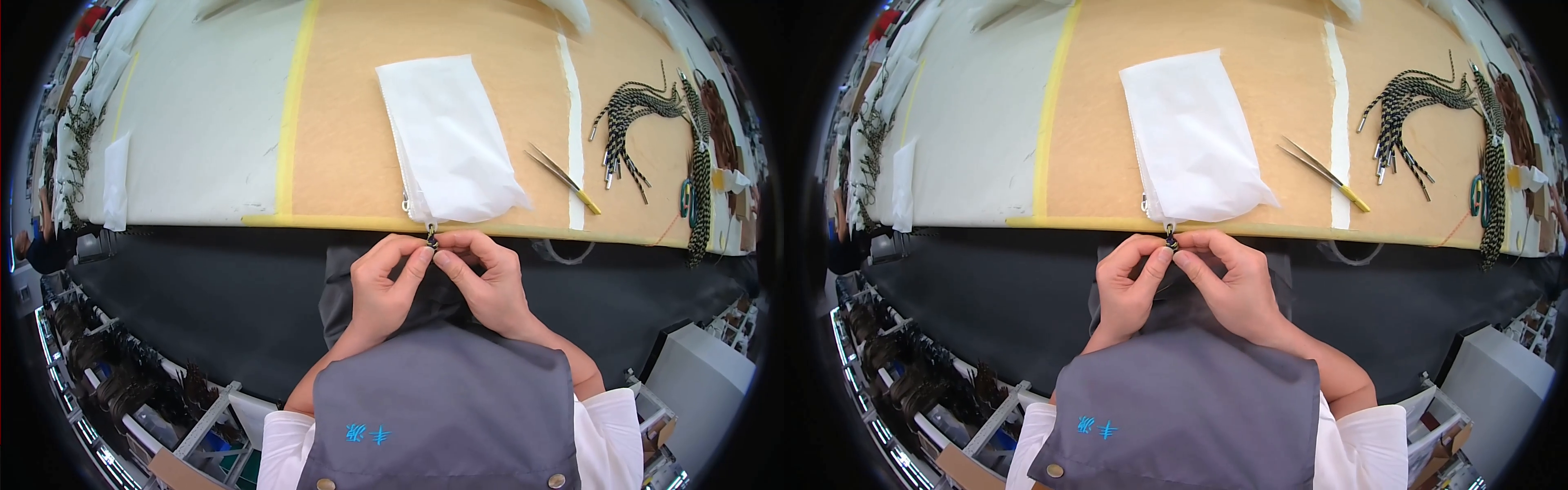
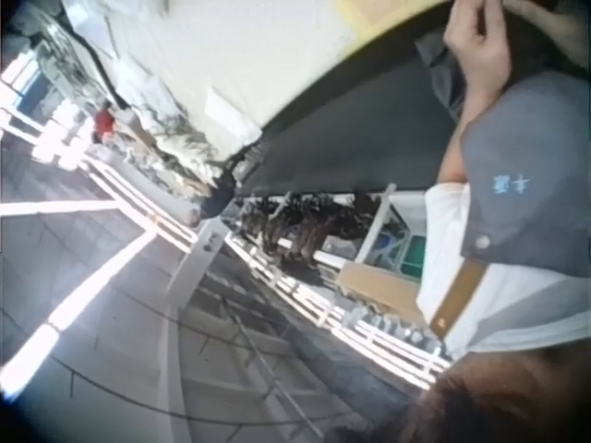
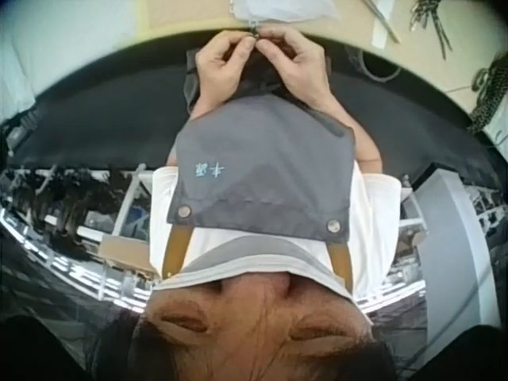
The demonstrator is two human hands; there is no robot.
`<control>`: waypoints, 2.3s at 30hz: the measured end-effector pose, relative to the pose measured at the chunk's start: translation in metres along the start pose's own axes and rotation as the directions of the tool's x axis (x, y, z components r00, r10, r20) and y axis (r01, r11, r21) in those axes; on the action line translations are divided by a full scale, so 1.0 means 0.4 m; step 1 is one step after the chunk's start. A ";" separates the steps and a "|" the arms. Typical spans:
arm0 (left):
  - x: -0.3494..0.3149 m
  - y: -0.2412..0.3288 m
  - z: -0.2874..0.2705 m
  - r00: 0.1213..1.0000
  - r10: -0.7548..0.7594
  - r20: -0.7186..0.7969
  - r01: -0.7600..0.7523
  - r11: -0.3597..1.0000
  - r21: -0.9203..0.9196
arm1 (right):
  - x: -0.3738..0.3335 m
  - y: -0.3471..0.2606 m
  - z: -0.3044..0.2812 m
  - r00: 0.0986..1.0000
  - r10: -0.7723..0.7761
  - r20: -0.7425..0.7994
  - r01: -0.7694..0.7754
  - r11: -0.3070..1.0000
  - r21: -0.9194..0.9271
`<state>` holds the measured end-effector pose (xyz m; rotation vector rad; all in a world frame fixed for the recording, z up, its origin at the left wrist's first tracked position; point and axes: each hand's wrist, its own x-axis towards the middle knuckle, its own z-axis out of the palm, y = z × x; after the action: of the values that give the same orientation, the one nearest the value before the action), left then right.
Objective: Attaching decorative cords to small white pouches using tweezers.
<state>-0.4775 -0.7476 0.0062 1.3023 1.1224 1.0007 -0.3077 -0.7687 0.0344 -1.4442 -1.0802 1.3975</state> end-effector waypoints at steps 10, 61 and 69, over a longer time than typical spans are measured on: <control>-0.004 0.015 0.016 0.998 -0.051 0.022 0.051 0.999 -0.014 | 0.015 -0.033 -0.047 0.968 -0.245 0.048 0.243 0.880 -0.407; 0.026 -0.021 0.029 0.829 -0.338 0.445 0.559 0.469 -0.684 | -0.068 -0.015 -0.098 0.902 0.351 0.250 -0.403 0.893 0.200; 0.020 -0.028 0.042 0.823 -0.368 0.433 0.557 0.370 -0.744 | -0.071 -0.019 -0.094 0.949 0.264 0.171 -0.276 0.960 0.050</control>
<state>-0.4603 -0.7435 -0.0064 0.1970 0.5948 0.7715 -0.2705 -0.7938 0.0508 -1.4866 -0.9439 1.7577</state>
